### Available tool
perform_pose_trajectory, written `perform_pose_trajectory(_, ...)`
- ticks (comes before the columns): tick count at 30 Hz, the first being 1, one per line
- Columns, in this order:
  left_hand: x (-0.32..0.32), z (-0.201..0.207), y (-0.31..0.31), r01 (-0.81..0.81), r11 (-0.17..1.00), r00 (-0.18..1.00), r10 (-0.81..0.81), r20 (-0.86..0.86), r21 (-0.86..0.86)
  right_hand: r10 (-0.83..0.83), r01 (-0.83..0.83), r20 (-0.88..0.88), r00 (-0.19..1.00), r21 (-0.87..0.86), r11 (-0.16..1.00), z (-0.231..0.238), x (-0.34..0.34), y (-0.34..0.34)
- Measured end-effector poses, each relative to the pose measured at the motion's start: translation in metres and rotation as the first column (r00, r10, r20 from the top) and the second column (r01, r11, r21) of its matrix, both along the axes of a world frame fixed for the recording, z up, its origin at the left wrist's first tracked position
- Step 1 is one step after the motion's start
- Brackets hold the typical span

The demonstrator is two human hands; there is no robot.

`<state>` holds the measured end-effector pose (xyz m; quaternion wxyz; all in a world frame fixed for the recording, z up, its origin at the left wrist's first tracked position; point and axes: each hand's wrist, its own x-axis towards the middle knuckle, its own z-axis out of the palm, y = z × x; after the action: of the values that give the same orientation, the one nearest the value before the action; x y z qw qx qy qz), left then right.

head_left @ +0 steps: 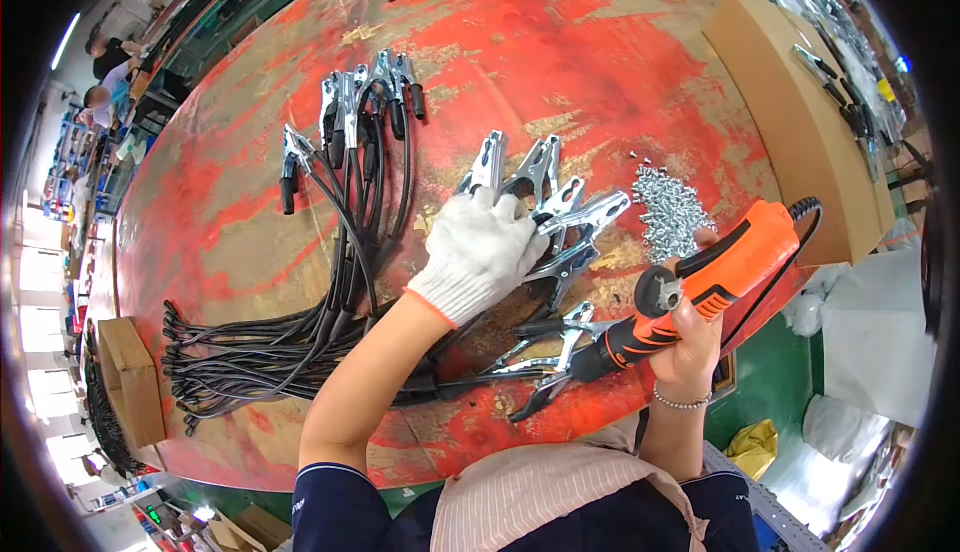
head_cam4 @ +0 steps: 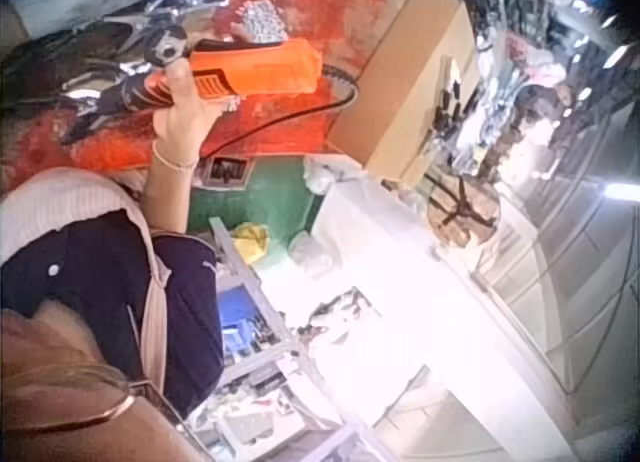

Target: Using an electric screwdriver to attach or secure components on metal clips for heavy-duty jumper cables.

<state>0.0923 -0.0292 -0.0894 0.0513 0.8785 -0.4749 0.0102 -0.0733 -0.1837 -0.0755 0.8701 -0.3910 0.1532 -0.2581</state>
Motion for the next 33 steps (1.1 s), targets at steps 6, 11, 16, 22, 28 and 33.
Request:
perform_pose_trajectory(6,-0.002,0.007,0.011,-0.235,0.946,0.68,-0.005,-0.733,-0.224,0.076,-0.074,0.057,0.995,-0.048,0.996,0.004,-0.011,-0.006)
perform_pose_trajectory(11,-0.048,0.013,0.026,-0.454,0.833,0.338,-0.166,-0.926,-0.315,0.075,-0.069,0.074,0.994,-0.084,0.994,0.005,-0.022,-0.007)
perform_pose_trajectory(16,-0.095,0.019,0.025,-0.003,0.951,0.979,-0.061,-0.196,-0.31,0.067,-0.058,0.161,0.985,-0.058,0.997,0.008,-0.031,-0.006)
perform_pose_trajectory(22,-0.067,0.022,0.027,-0.398,0.75,0.605,-0.218,-0.766,-0.528,0.068,-0.048,0.258,0.964,-0.084,0.995,0.02,-0.044,-0.01)
perform_pose_trajectory(28,-0.037,0.045,0.049,-0.642,0.748,-0.279,-0.436,-0.856,-0.171,0.086,-0.063,0.269,0.959,-0.094,0.994,0.026,-0.046,-0.003)
perform_pose_trajectory(33,-0.093,0.075,0.049,-0.685,0.682,0.074,-0.286,-0.955,-0.257,0.081,-0.07,0.095,0.992,-0.116,0.991,0.016,-0.029,0.03)
